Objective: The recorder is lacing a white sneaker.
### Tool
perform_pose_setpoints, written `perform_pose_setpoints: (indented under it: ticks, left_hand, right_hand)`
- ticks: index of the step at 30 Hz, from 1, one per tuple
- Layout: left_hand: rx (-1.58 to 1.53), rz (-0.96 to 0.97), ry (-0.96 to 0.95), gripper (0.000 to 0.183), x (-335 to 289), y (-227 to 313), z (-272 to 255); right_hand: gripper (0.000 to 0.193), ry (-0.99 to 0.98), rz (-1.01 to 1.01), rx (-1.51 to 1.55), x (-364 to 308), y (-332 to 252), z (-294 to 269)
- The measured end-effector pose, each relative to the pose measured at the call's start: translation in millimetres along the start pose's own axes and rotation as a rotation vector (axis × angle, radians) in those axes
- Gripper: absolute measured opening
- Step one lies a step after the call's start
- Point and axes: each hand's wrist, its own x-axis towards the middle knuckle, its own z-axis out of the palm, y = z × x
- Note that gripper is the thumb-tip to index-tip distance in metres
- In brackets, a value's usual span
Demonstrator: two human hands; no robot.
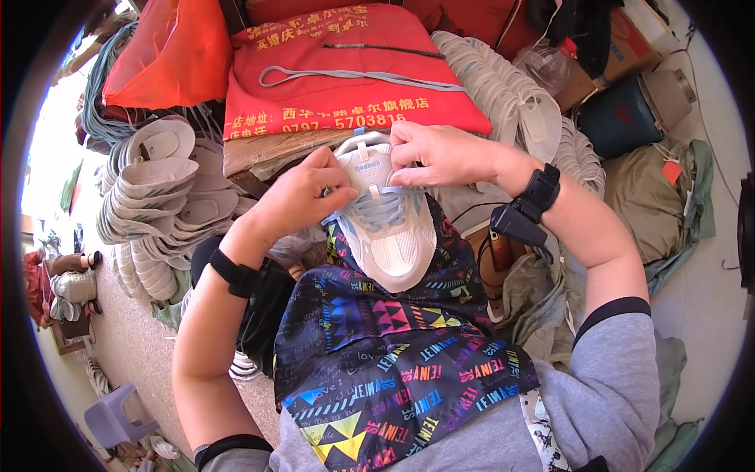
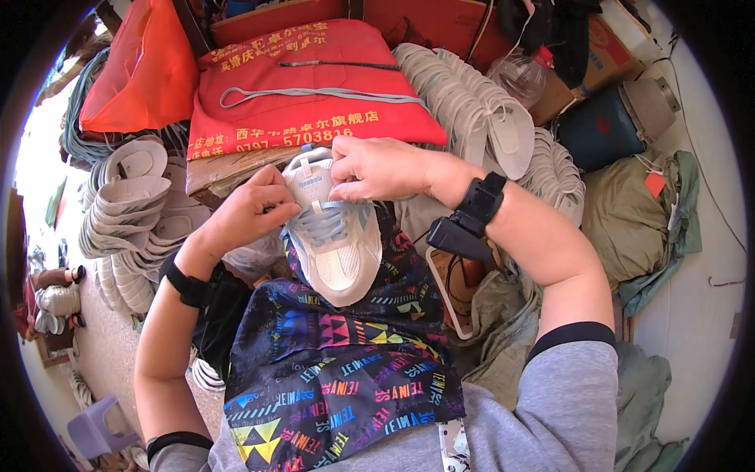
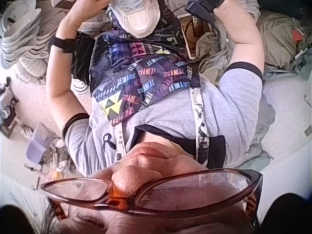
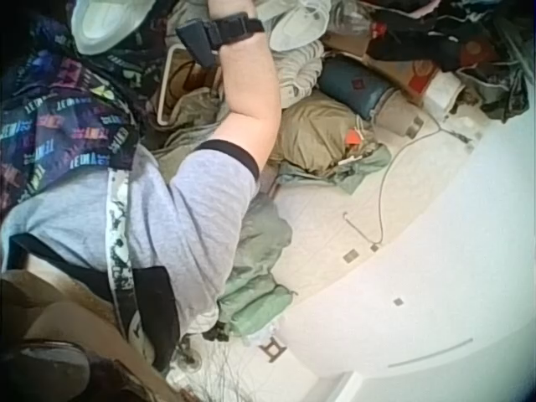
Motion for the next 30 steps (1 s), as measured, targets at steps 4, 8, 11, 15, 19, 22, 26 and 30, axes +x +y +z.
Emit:
perform_pose_setpoints:
  ticks: [4, 8, 11, 15, 19, 22, 26, 30]
  left_hand:
    - [-0.071, -0.065, -0.022, 0.012, 2.2, 0.6, 1.5]
    - [-0.417, -0.188, 0.209, 0.013, -9.3, -7.4, 22.6]
    - [-0.654, -0.221, 0.384, 0.016, -7.4, 9.4, 30.2]
    - [-0.619, -0.058, 0.185, 0.019, 3.1, 56.7, 6.4]
    - [-0.87, 0.123, 0.404, 0.022, 5.7, 95.2, -45.4]
    - [-1.076, 0.366, 0.518, 0.025, 4.0, 102.5, -73.6]
    - [-1.064, 0.119, 0.763, 0.024, 11.7, 91.7, -46.8]
    - [-0.985, 0.049, 0.85, 0.025, -13.0, 39.8, -35.0]
  right_hand:
    - [0.022, 0.082, 0.14, 0.14, -0.3, 0.5, 19.8]
    - [0.019, 0.295, 0.254, 0.267, 0.2, -6.9, 37.0]
    - [0.019, 0.333, 0.324, 0.387, 4.3, -15.7, 32.4]
    - [0.013, 0.602, 0.039, 0.411, 24.1, -57.1, -3.4]
    - [0.011, 0.796, -0.127, 0.524, 31.7, -108.9, -45.9]
    - [0.015, 0.783, -0.065, 0.702, 31.1, -119.6, -47.6]
    - [0.025, 0.608, -0.072, 0.933, 45.4, -116.4, -12.2]
    - [0.023, 0.491, 0.112, 0.946, 38.3, -82.0, -9.7]
